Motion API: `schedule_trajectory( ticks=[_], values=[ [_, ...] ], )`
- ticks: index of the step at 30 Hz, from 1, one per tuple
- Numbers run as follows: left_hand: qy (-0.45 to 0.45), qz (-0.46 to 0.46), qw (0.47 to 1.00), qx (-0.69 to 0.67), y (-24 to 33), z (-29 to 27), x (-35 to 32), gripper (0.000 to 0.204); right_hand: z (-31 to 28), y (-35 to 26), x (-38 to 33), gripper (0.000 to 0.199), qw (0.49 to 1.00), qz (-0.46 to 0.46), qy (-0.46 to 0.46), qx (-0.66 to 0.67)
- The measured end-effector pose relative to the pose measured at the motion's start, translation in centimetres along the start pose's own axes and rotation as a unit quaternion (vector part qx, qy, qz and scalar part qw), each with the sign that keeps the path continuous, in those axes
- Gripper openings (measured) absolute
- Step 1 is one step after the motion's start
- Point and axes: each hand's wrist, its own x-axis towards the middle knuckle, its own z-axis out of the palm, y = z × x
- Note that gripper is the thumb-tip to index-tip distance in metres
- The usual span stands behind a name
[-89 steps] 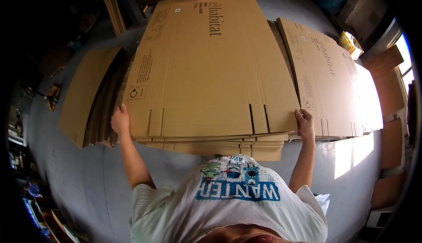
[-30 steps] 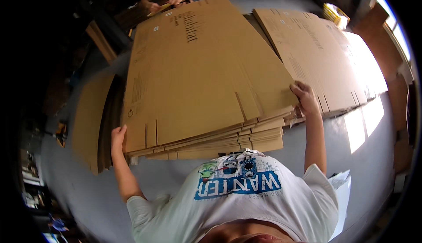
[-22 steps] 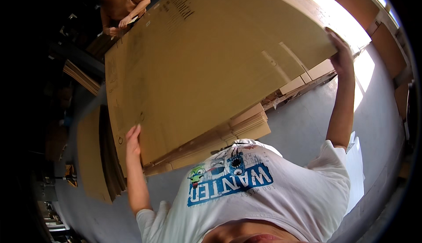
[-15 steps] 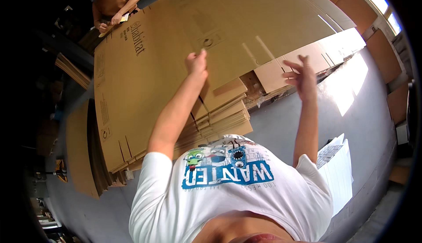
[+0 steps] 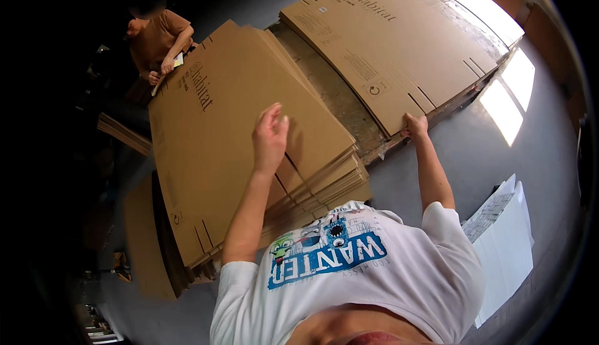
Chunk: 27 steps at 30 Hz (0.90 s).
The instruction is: The person repeatedly picks up flat cardboard boxes from a pile and stacks them onto a growing stack. The person handles the boxes by hand, lifting and placing them one by one. Another person is visible in the background working with similar materials.
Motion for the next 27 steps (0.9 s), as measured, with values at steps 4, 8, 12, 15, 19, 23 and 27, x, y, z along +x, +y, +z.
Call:
schedule_trajectory(
  ticks=[4, 8, 12, 15, 19, 23, 27],
  values=[
    [0.116, -0.025, 0.929, 0.352, -7.0, -15.8, -8.3, 0.031, -0.5, -0.4, 0.2, 0.034, 0.999, 0.034, 0.011, -0.028],
    [0.168, -0.301, 0.716, 0.608, -10.1, -28.1, -17.7, 0.042, -1.9, -1.1, -0.5, 0.031, 0.993, 0.082, 0.026, -0.076],
    [0.185, -0.391, 0.623, 0.652, -11.6, -33.2, -26.8, 0.041, 0.6, -5.6, -8.5, 0.039, 0.886, -0.201, 0.098, -0.405],
    [0.176, -0.381, 0.635, 0.649, -12.2, -32.7, -27.4, 0.043, 4.8, -8.8, -16.7, 0.033, 0.862, -0.34, -0.007, -0.374],
    [0.178, -0.462, 0.603, 0.626, -11.9, -33.3, -25.9, 0.048, 10.1, -10.6, -23.7, 0.051, 0.785, -0.381, -0.093, -0.48],
    [0.223, -0.489, 0.626, 0.565, -11.8, -34.7, -27.1, 0.054, 12.1, -9.1, -25.1, 0.05, 0.762, -0.36, -0.136, -0.52],
    [0.233, -0.487, 0.663, 0.519, -11.4, -35.7, -26.4, 0.047, 13.2, -10.4, -25.4, 0.043, 0.768, -0.308, -0.147, -0.543]
  ],
)
